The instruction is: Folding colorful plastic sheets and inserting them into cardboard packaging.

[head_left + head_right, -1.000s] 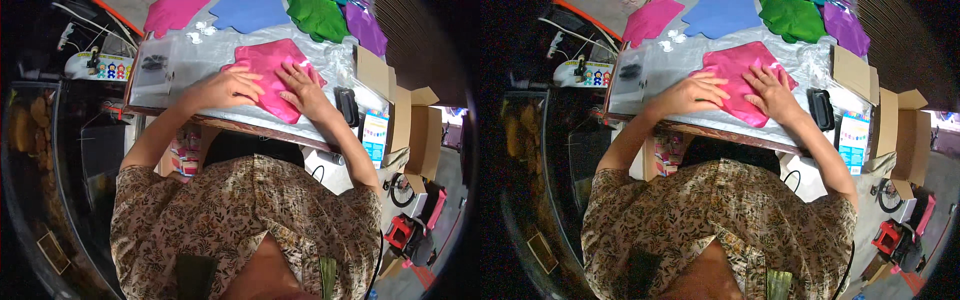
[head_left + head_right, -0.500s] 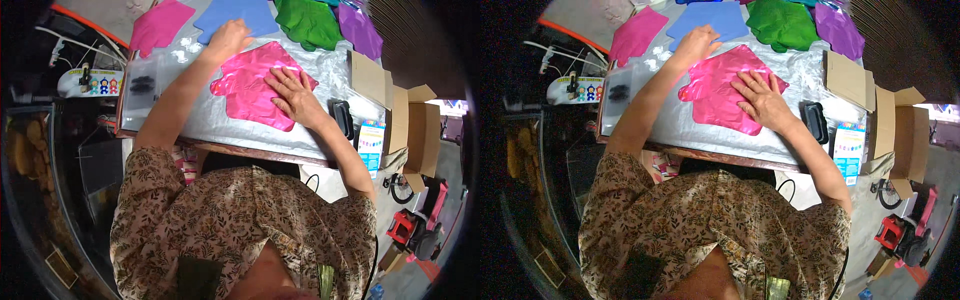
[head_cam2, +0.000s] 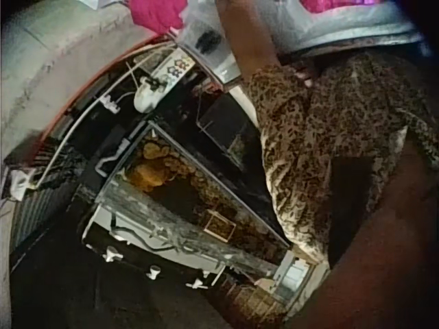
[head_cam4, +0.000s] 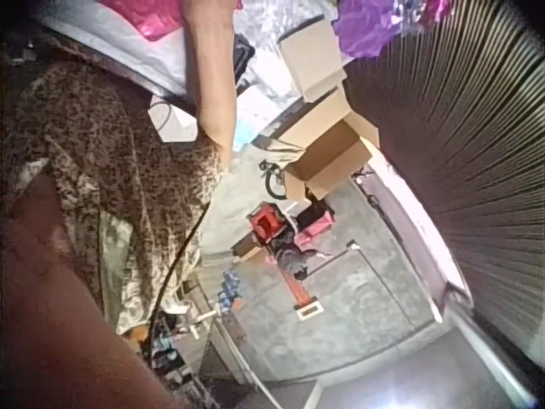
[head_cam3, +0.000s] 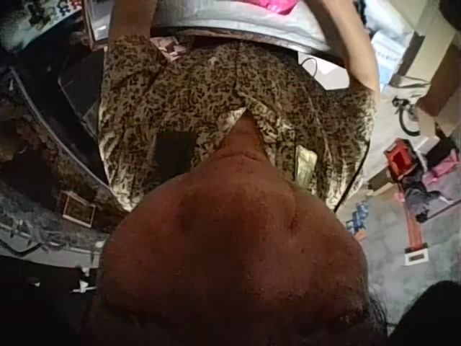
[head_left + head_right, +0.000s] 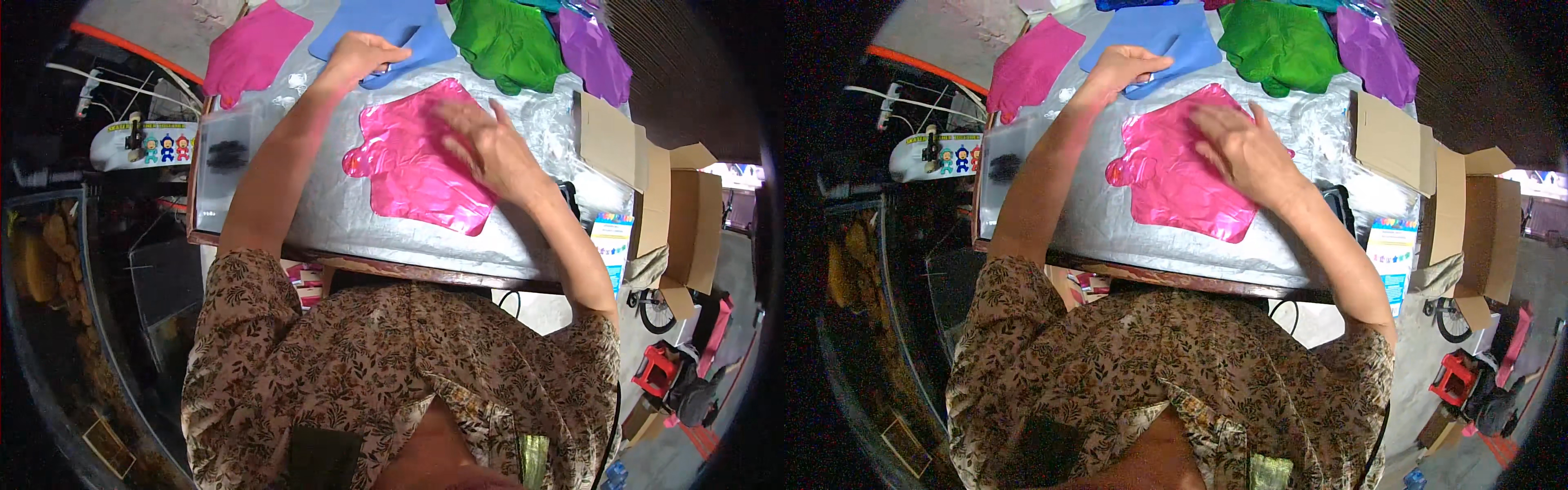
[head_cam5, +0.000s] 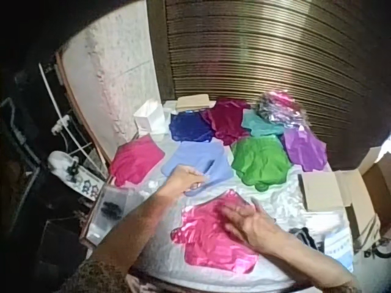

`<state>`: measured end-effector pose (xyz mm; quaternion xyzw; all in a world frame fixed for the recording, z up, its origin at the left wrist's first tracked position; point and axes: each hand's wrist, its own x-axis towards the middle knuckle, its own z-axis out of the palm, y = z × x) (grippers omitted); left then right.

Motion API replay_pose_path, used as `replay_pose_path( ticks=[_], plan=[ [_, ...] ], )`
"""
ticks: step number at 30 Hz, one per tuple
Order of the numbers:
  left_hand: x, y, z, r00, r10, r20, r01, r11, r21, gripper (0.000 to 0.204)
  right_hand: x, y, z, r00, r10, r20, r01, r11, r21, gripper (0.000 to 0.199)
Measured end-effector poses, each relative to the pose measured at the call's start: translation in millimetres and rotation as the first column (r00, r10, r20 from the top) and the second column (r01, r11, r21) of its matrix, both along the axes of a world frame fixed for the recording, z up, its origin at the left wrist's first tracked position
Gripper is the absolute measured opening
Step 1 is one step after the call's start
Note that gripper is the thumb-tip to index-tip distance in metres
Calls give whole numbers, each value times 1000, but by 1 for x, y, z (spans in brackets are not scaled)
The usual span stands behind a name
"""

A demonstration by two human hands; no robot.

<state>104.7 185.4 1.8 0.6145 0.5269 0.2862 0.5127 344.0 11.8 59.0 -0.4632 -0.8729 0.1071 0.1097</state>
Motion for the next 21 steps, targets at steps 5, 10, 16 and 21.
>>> replay_pose_path(
  ticks=[5,10,16,21],
  plan=[
    [2,5,0,991,60,116,-60,998,-7,24,-26,87,-16,995,12,-100,1,993,121,47],
    [3,24,31,964,229,-139,-192,953,236,26,-41,138,-72,992,-114,53,96,958,269,51],
    [-105,69,122,856,438,275,-515,678,525,24,-55,140,-71,988,-149,50,131,957,259,58],
    [-79,-18,201,908,251,334,-418,528,739,22,-38,156,-70,990,-131,-41,136,976,167,58]
  ],
)
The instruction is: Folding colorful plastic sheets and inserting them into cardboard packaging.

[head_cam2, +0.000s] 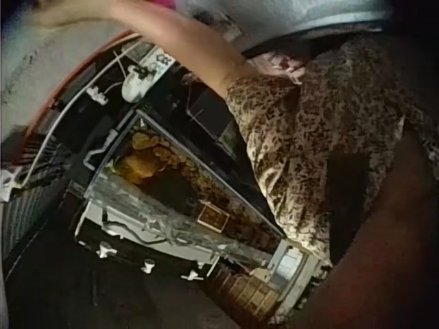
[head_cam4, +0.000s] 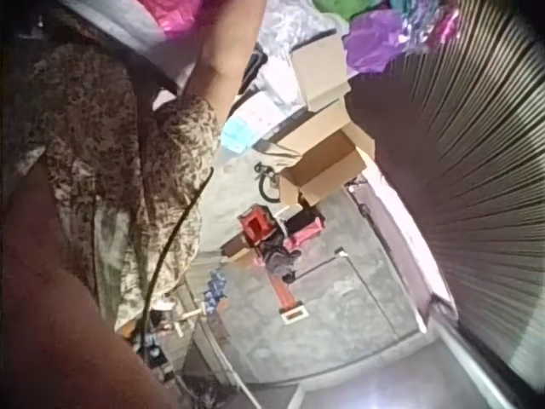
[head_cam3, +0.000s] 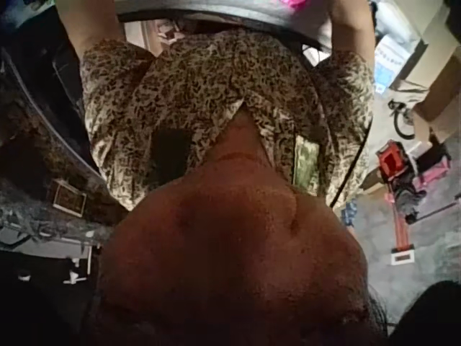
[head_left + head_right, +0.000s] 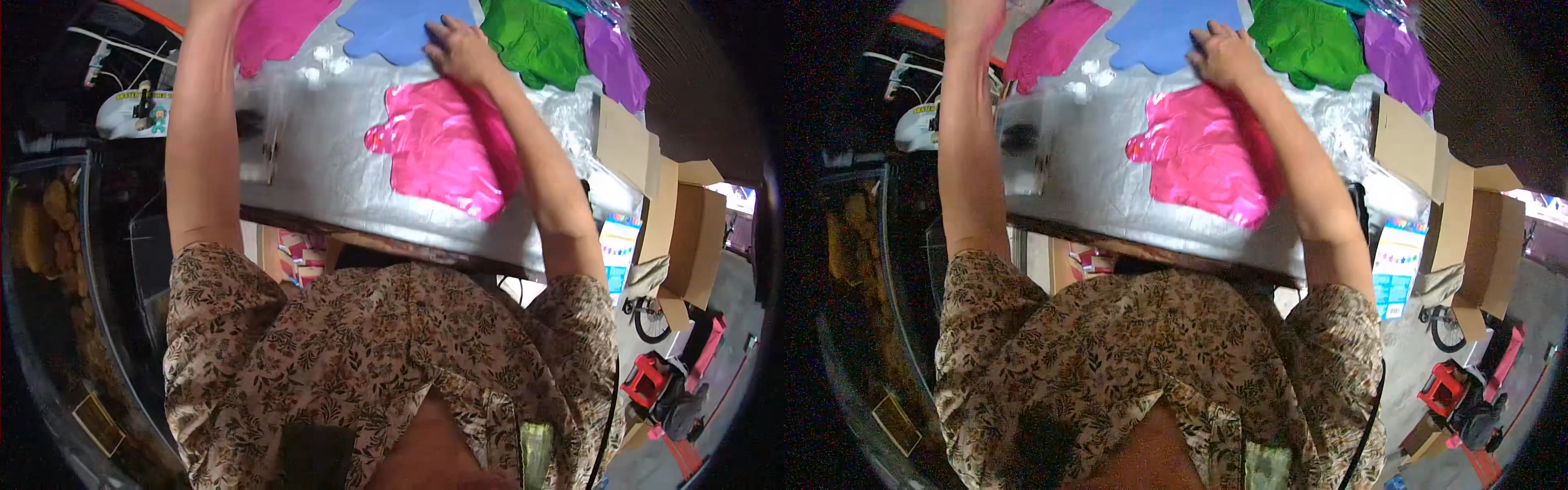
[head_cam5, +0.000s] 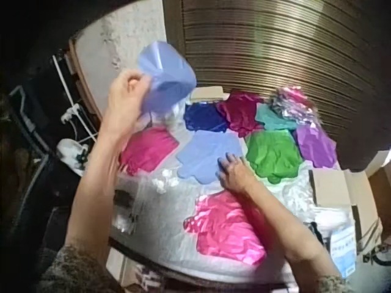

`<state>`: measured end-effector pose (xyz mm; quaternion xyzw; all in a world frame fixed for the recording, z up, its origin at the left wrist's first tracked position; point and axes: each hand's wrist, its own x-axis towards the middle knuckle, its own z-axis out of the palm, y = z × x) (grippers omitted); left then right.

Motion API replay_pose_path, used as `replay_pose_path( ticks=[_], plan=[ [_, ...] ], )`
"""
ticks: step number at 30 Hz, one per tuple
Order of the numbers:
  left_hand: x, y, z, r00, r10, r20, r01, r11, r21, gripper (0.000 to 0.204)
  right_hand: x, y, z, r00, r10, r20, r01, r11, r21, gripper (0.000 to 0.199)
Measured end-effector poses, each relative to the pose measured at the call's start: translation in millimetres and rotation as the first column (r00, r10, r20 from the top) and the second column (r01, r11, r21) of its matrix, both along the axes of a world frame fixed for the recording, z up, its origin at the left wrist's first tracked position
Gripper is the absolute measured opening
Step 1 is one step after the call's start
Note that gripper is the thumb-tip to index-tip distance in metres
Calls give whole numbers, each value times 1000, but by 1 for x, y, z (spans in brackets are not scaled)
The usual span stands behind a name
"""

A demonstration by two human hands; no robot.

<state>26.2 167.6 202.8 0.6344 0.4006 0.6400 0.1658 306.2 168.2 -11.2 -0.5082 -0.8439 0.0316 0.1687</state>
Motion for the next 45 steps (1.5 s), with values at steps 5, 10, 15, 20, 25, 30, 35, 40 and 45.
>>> replay_pose_path(
  ticks=[5,10,15,20,25,30,35,40,45],
  plan=[
    [36,-74,-94,603,71,-795,416,822,389,21,64,-31,33,556,-347,-755,-246,799,-548,47],
    [67,-155,-192,482,-457,-747,564,815,-134,27,88,-136,83,157,-778,-608,-345,534,-772,57],
    [68,-178,-190,397,-571,-719,642,732,-227,33,84,-188,66,645,-615,-454,97,655,-749,51],
    [30,-177,-187,558,-439,-704,404,885,-231,47,90,-202,35,367,-659,-657,53,720,-692,24],
    [-3,-164,-190,600,-339,-724,247,940,-236,55,86,-192,29,405,-691,-599,15,660,-751,20],
    [-7,-156,-182,660,-519,-542,290,843,-454,54,92,-189,34,514,-634,-577,-17,665,-747,22],
    [-2,-161,-179,615,-500,-610,317,865,-389,49,90,-179,37,540,-581,-609,2,724,-690,22],
    [-6,-160,-176,575,-449,-685,311,893,-325,41,72,-194,60,926,-369,-80,354,923,-152,39],
    [37,-129,-154,663,-391,-638,307,920,-245,27,67,-208,43,959,-281,-42,284,947,148,49]
  ],
)
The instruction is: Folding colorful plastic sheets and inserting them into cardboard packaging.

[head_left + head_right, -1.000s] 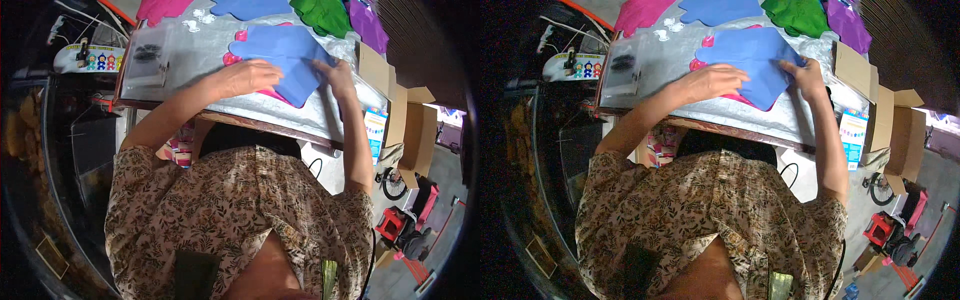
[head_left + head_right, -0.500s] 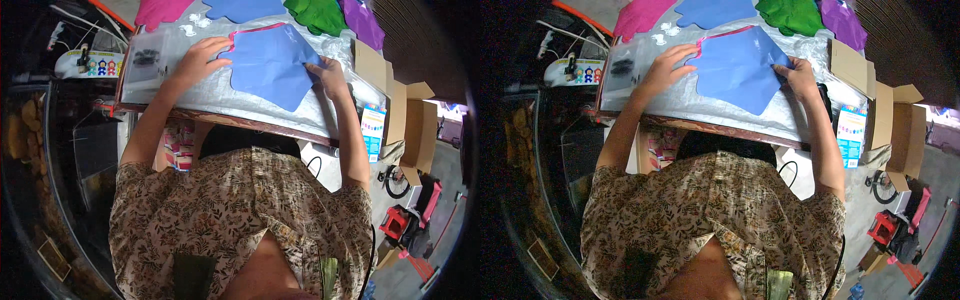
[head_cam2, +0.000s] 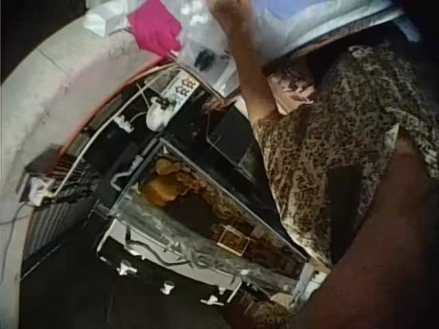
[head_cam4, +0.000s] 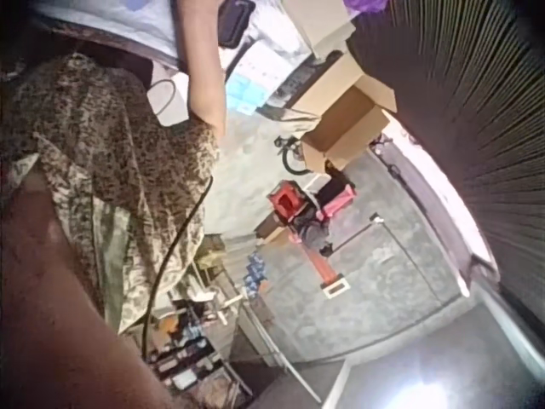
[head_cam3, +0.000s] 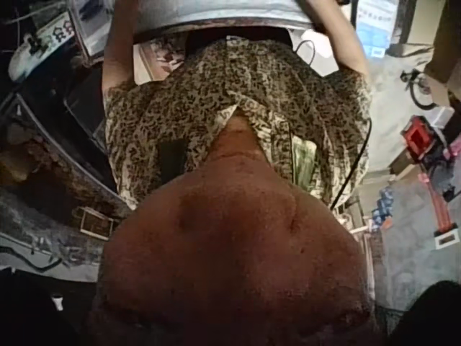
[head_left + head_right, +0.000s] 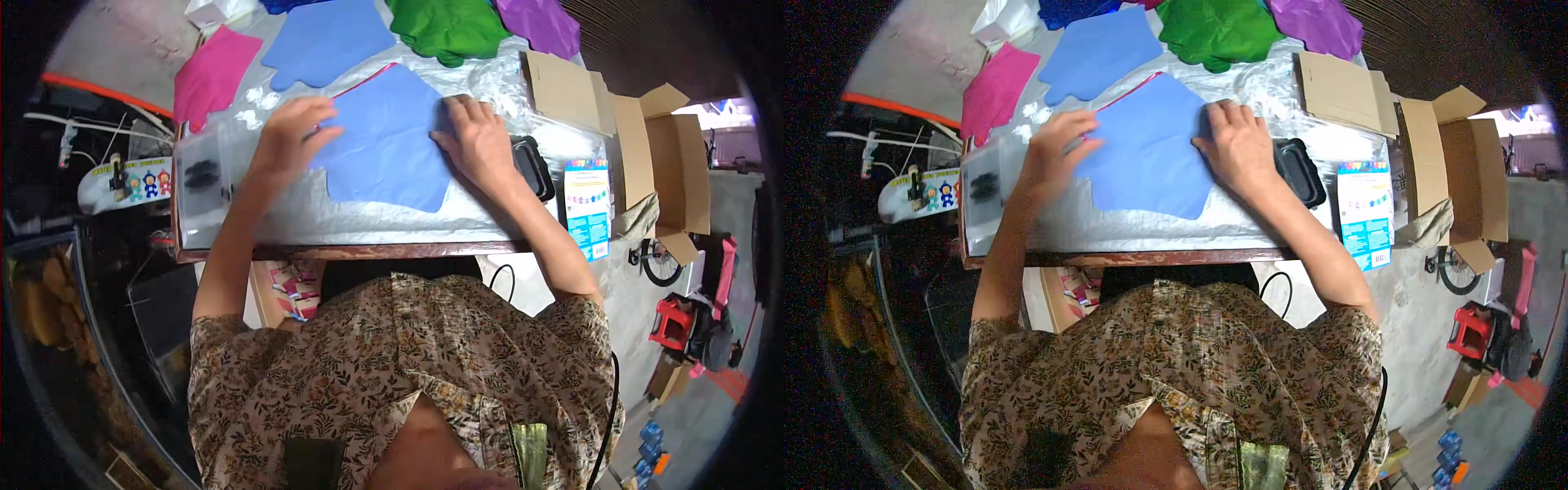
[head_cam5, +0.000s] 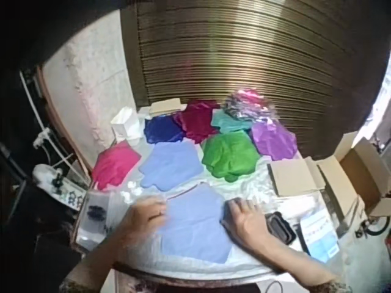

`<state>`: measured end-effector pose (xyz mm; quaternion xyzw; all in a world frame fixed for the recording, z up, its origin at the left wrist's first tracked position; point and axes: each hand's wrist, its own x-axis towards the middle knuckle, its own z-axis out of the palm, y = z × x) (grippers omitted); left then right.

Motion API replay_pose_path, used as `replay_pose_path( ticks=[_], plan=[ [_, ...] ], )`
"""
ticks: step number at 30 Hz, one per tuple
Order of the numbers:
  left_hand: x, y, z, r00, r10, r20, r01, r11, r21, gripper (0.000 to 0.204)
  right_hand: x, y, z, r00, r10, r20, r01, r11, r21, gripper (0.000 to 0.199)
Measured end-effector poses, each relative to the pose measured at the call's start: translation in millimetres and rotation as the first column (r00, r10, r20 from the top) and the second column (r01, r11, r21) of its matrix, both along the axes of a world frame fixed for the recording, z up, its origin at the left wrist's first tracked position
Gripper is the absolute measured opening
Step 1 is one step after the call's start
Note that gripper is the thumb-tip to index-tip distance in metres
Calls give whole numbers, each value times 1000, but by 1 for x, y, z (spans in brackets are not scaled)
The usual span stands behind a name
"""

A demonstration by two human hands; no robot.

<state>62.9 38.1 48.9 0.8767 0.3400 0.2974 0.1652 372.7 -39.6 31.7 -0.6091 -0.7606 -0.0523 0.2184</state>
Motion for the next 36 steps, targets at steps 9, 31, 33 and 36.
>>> replay_pose_path(
  ticks=[9,31,33,36],
  plan=[
    [200,109,-16,970,-244,9,235,944,233,18,4,-10,26,1000,-23,6,24,978,-205,45],
    [224,164,-37,937,154,314,183,550,-815,25,124,121,10,976,191,104,-198,978,72,35],
    [223,174,-40,925,173,338,198,540,-818,25,118,123,6,958,122,261,-120,992,-23,38],
    [224,179,-37,901,206,383,233,514,-825,24,117,120,0,946,145,288,-137,989,-50,40]
  ],
)
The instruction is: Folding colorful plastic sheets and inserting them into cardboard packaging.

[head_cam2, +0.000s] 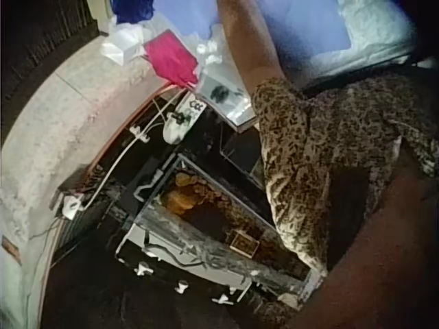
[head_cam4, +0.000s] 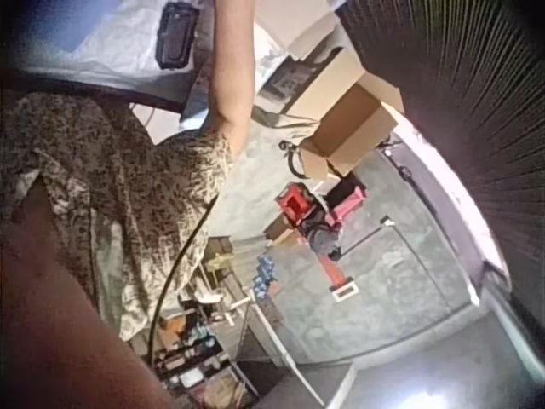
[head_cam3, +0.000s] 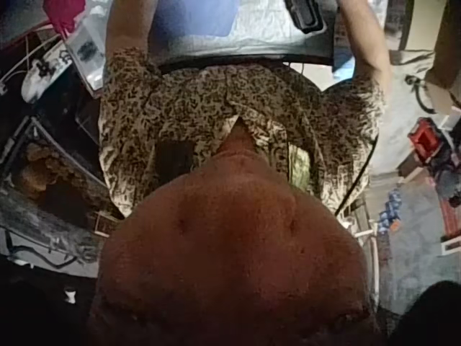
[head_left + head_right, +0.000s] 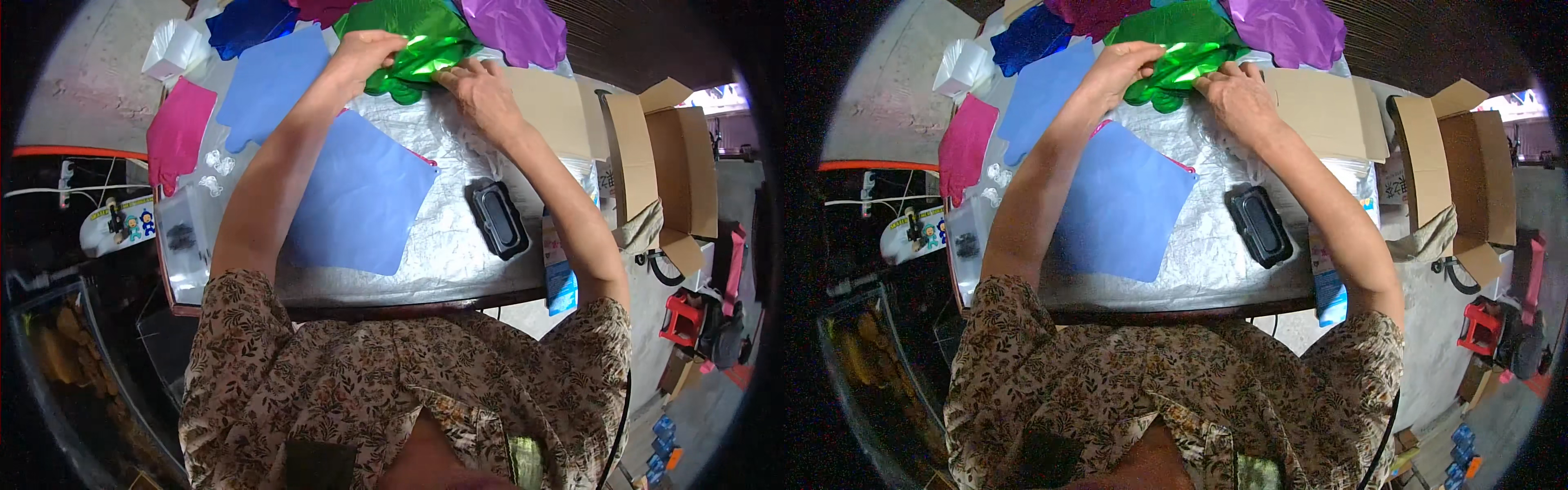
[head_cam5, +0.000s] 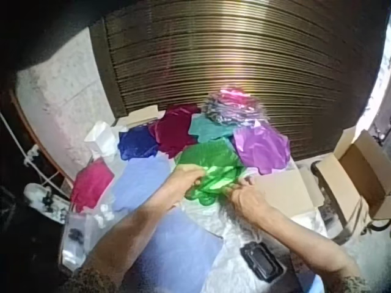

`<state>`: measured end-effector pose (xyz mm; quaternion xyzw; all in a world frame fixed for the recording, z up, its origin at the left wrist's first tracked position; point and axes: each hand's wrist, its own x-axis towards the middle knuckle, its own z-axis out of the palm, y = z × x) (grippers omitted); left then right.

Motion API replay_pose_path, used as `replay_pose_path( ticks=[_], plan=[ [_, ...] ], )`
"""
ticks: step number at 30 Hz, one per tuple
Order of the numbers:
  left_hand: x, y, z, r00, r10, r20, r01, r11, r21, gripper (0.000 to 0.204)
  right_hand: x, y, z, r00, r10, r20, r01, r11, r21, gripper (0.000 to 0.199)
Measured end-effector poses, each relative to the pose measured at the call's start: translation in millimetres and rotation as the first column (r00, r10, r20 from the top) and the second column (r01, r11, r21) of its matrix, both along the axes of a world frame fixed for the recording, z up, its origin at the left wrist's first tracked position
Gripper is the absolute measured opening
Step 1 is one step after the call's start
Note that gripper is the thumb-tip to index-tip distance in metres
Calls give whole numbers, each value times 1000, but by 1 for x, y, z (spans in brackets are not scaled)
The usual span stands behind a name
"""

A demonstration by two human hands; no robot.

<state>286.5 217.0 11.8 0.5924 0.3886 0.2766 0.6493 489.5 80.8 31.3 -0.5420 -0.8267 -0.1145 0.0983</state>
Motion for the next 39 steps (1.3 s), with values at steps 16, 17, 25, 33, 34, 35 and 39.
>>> replay_pose_path(
  ticks=[16,17,25,33,34,35,39],
  plan=[
    [-17,3,124,914,292,-283,7,686,727,24,-22,77,-32,974,-184,-130,176,982,-70,60],
    [-38,21,125,933,327,-150,-60,552,831,24,-26,80,-30,978,-174,-119,167,984,-63,64],
    [-115,-76,225,940,317,-129,-156,731,664,8,12,101,-23,938,-151,-313,17,920,-392,58],
    [-187,-156,73,941,-39,-336,338,116,934,23,-57,-29,66,-94,-714,-693,-672,559,-485,70],
    [-189,-169,56,917,-27,-399,399,12,917,18,-63,-37,61,-96,-764,-638,-595,558,-579,71],
    [-191,-177,38,920,-28,-390,391,5,921,18,-64,-43,53,110,-740,-663,-412,574,-708,64],
    [-199,-202,1,922,-174,-347,368,111,923,29,-67,-73,4,183,-725,-664,-302,602,-739,34]
  ],
)
